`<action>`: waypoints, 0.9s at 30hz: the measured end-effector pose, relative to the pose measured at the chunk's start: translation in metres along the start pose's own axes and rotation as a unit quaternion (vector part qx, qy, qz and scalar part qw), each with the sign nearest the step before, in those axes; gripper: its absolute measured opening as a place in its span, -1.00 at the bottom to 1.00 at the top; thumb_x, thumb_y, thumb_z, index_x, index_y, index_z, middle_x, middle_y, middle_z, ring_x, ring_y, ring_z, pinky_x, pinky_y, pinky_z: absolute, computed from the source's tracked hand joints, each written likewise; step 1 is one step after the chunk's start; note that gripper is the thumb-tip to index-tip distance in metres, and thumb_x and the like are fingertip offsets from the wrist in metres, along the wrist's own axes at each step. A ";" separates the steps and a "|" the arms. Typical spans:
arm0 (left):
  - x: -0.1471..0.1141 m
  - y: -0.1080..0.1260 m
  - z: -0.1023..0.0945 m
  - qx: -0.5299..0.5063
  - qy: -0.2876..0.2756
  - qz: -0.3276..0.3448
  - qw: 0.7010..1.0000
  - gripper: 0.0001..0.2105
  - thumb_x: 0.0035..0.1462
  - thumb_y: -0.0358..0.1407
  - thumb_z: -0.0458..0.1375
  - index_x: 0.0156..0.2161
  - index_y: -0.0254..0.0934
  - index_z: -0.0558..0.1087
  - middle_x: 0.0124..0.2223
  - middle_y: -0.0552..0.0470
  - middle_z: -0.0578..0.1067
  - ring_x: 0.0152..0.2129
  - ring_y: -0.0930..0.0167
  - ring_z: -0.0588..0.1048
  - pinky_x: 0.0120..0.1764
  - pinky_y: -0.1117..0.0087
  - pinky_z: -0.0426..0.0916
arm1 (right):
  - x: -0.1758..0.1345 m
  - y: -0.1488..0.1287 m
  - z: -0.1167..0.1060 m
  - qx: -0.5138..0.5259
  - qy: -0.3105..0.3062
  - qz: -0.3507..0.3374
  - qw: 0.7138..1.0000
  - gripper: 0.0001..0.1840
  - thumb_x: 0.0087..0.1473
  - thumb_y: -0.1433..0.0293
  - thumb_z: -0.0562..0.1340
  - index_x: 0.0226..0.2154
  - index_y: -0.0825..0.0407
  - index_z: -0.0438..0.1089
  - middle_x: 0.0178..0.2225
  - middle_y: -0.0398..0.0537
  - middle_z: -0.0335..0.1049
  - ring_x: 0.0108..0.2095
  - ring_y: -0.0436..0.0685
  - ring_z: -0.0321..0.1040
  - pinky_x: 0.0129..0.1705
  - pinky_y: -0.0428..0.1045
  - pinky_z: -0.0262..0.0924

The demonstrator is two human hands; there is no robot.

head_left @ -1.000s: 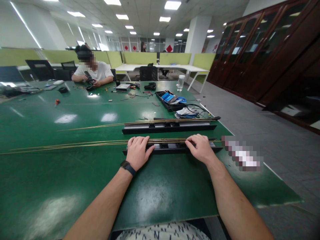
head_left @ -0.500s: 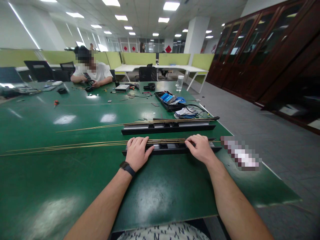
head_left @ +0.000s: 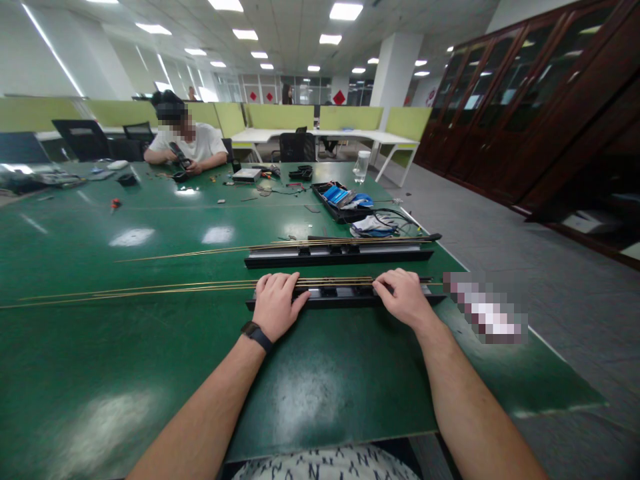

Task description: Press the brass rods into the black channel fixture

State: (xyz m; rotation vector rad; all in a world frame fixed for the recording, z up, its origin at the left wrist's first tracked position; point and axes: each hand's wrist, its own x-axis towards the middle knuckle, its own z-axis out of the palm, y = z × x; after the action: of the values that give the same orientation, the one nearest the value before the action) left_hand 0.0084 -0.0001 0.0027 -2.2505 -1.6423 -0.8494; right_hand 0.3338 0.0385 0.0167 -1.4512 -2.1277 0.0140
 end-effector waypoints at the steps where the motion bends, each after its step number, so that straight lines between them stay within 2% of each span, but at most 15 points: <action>1: 0.000 0.000 0.000 0.000 0.000 0.000 1.000 -0.60 0.34 -0.03 0.08 0.12 -0.23 0.44 -0.03 -0.16 0.56 -0.03 0.16 0.47 0.14 0.06 0.18 | 0.000 -0.001 0.000 0.002 0.001 0.000 1.000 -0.72 0.24 0.18 0.17 -0.38 -0.06 0.49 -0.33 -0.09 0.54 -0.23 0.15 0.36 -0.07 0.11 -0.02; 13: 0.001 0.001 -0.002 0.002 -0.005 0.002 1.000 -0.59 0.33 -0.03 0.10 0.11 -0.25 0.45 -0.03 -0.15 0.57 -0.04 0.17 0.48 0.13 0.06 0.19 | 0.001 0.002 0.001 -0.002 -0.001 0.003 1.000 -0.71 0.24 0.21 0.16 -0.44 -0.05 0.48 -0.36 -0.11 0.53 -0.23 0.15 0.36 -0.10 0.10 -0.02; 21: 0.001 0.001 -0.003 -0.001 -0.003 -0.002 1.000 -0.60 0.33 -0.04 0.09 0.11 -0.24 0.45 -0.03 -0.16 0.57 -0.02 0.16 0.48 0.16 0.05 0.16 | 0.001 -0.007 0.000 0.010 0.007 -0.001 1.000 -0.72 0.24 0.19 0.17 -0.39 -0.04 0.48 -0.37 -0.08 0.51 -0.27 0.14 0.35 -0.08 0.10 0.00; 27: 0.000 0.001 -0.002 -0.003 -0.004 0.000 1.000 -0.60 0.34 -0.03 0.09 0.12 -0.24 0.44 -0.02 -0.16 0.57 -0.03 0.17 0.47 0.14 0.05 0.17 | 0.001 -0.001 0.000 0.013 0.002 0.005 1.000 -0.73 0.22 0.21 0.17 -0.42 -0.06 0.48 -0.37 -0.10 0.53 -0.24 0.15 0.36 -0.08 0.11 -0.01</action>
State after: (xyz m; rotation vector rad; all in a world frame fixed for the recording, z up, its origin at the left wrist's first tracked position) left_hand 0.0086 -0.0012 0.0046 -2.2610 -1.6441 -0.8478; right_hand 0.3332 0.0390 0.0174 -1.4466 -2.1099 0.0425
